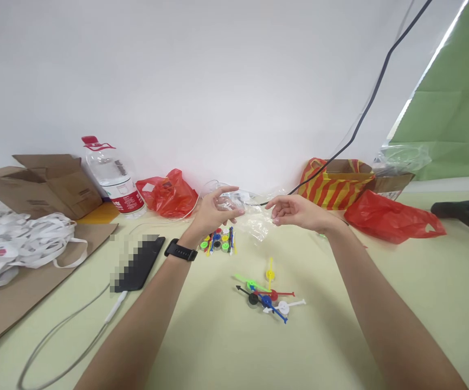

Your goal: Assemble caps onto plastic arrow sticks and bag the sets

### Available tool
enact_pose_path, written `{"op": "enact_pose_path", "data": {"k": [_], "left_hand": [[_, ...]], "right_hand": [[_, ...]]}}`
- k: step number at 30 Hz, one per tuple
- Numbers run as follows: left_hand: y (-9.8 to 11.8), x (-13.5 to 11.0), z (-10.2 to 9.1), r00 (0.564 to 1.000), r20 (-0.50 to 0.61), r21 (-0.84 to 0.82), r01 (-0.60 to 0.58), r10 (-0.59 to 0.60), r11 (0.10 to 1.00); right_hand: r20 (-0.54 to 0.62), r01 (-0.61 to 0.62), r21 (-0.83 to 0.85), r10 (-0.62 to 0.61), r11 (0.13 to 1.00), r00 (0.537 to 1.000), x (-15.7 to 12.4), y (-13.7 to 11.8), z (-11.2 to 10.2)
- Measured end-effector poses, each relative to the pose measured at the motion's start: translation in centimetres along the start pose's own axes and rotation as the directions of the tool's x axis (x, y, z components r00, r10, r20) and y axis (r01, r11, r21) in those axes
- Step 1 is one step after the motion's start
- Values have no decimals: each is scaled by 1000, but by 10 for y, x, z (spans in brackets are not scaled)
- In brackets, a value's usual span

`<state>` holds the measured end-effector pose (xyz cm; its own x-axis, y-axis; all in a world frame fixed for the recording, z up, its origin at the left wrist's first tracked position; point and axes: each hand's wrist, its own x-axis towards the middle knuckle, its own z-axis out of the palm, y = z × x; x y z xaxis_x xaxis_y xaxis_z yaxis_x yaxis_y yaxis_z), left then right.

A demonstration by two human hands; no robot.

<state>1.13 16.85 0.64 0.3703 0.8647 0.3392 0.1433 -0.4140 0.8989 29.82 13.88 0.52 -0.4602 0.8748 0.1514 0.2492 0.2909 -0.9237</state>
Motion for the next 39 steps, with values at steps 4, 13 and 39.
{"op": "enact_pose_path", "data": {"k": [4, 13, 39], "left_hand": [[3, 1, -2, 999, -39, -80, -21, 18, 997], [8, -2, 28, 966, 193, -167, 207, -174, 964], [16, -4, -11, 910, 383, 311, 33, -157, 950]], "right_hand": [[52, 14, -19, -13, 1000, 999, -3, -3, -2], [-418, 143, -32, -144, 989, 897, 4, -12, 8], [-134, -23, 137, 41, 990, 990, -14, -7, -17]]}}
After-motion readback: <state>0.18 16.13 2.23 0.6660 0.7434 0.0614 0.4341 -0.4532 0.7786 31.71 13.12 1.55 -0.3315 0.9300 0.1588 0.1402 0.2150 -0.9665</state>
